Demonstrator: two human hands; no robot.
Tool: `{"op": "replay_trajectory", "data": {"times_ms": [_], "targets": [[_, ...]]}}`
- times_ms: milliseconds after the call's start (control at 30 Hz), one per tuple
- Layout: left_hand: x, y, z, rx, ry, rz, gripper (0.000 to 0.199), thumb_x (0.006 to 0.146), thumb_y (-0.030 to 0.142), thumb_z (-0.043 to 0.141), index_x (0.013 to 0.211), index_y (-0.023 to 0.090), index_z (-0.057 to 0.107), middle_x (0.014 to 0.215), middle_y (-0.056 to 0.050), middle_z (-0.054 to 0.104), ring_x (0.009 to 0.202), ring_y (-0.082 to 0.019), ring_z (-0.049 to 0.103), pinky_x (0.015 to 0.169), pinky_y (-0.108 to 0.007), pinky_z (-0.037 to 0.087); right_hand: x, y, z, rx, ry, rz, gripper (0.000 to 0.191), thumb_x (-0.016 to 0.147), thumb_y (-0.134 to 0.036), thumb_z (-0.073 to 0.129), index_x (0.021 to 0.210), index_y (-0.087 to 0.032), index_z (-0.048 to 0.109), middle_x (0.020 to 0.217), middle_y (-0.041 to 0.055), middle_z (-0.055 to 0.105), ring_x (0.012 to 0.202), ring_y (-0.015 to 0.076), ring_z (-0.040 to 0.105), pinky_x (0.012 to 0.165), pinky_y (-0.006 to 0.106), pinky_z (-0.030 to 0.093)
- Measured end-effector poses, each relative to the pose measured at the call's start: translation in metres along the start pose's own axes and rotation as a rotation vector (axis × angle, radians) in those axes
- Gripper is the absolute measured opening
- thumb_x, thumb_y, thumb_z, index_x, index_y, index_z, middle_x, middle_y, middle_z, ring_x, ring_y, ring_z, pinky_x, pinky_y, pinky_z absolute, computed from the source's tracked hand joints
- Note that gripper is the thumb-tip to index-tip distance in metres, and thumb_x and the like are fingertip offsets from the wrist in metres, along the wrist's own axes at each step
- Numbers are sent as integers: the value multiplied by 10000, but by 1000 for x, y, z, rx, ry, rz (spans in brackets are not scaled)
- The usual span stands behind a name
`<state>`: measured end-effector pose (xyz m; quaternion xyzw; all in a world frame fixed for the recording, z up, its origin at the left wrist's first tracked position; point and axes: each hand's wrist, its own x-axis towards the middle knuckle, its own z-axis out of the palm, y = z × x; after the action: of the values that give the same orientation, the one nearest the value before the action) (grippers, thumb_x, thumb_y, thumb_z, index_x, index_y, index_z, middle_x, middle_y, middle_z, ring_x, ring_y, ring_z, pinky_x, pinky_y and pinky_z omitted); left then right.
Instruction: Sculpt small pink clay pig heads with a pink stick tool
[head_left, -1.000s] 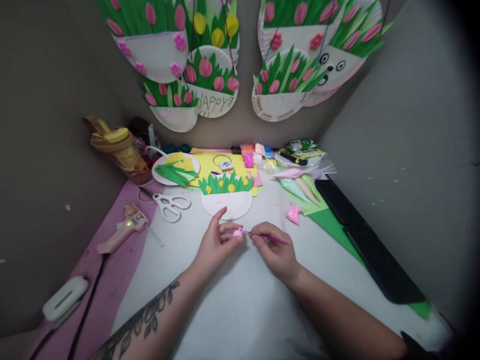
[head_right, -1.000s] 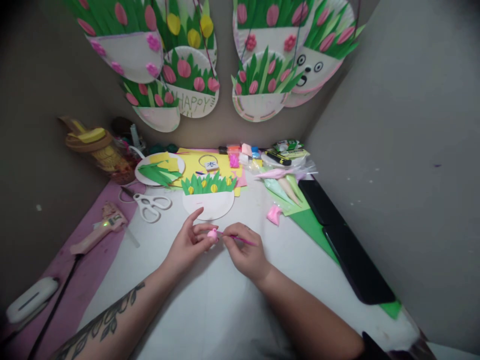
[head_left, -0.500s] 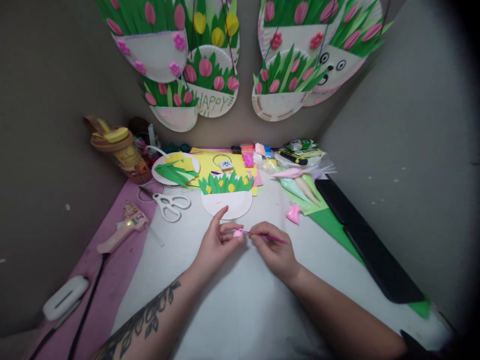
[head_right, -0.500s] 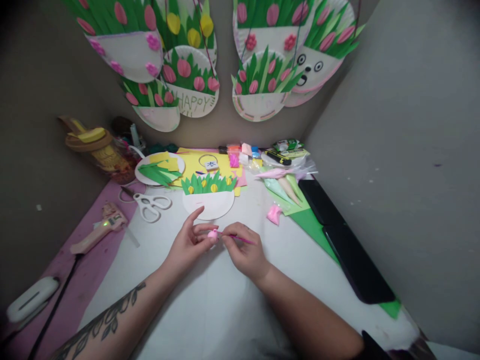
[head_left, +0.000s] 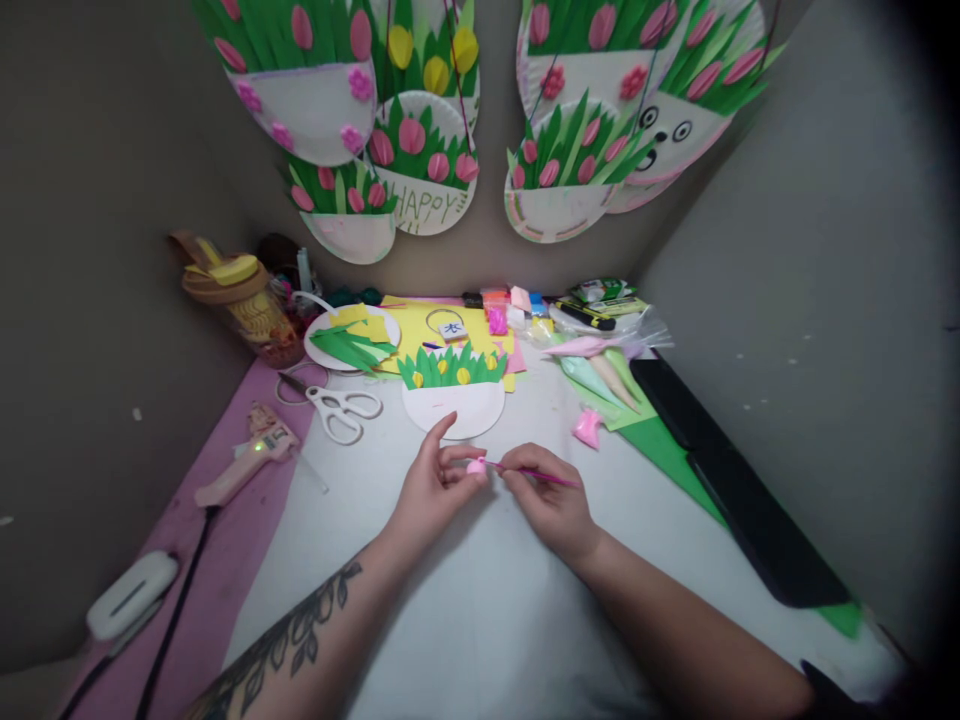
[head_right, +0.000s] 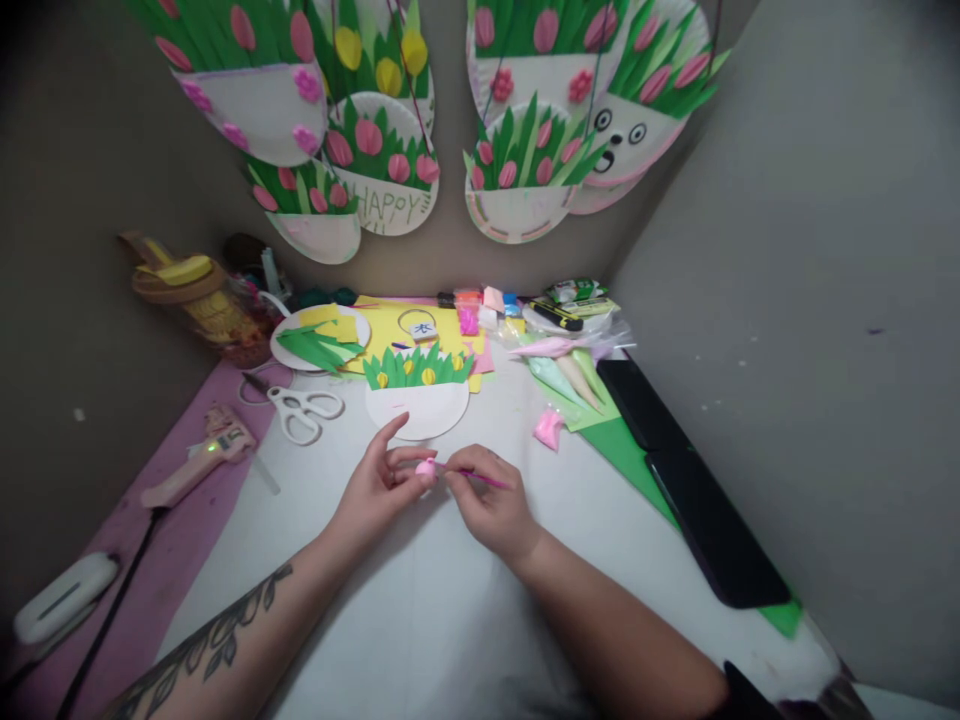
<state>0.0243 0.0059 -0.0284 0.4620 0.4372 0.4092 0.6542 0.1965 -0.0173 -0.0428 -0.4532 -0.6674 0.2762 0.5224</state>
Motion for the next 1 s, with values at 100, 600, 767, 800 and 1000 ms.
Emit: {"op": "replay_trajectory", "data": {"times_ms": [100,600,767,800,1000], "targets": [[0,-1,0,-7,0,1,892,704,331,766,1427,238,252,1031,-54,662,667,-77,594,684,-234,480,0,0,0,-1,8,-7,70,857,-161,570,836,-215,609,757,12,636,713,149,605,669,290,471],[1,-1,0,-3,8,13,854,724,290,747,1424,226,261,1021,-50,657,661,-69,587,677,-225,481,1,0,0,-21,10,-9,76,858,-160,565,835,-213,614,756,16,644,717,153,609,671,295,473],[1,-1,0,-3,2,16,846,720,279,750,1417,231,272,1023,-49,661,672,-72,590,673,-223,479,2,0,0,-7,17,-13,84,858,-153,563,837,-214,617,761,14,642,725,150,611,679,293,474],[1,-1,0,-6,2,15,845,719,277,750,1415,233,273,1022,-47,662,677,-73,592,674,-222,479,2,-1,0,-3,18,-13,86,857,-150,563,836,-214,617,761,13,641,725,150,610,679,292,474],[0,-1,0,3,18,12,831,723,287,745,1409,246,278,1021,-39,663,694,-78,604,666,-217,483,3,-1,0,-1,11,-4,88,856,-145,564,842,-215,617,765,14,640,726,148,610,680,292,474]]}}
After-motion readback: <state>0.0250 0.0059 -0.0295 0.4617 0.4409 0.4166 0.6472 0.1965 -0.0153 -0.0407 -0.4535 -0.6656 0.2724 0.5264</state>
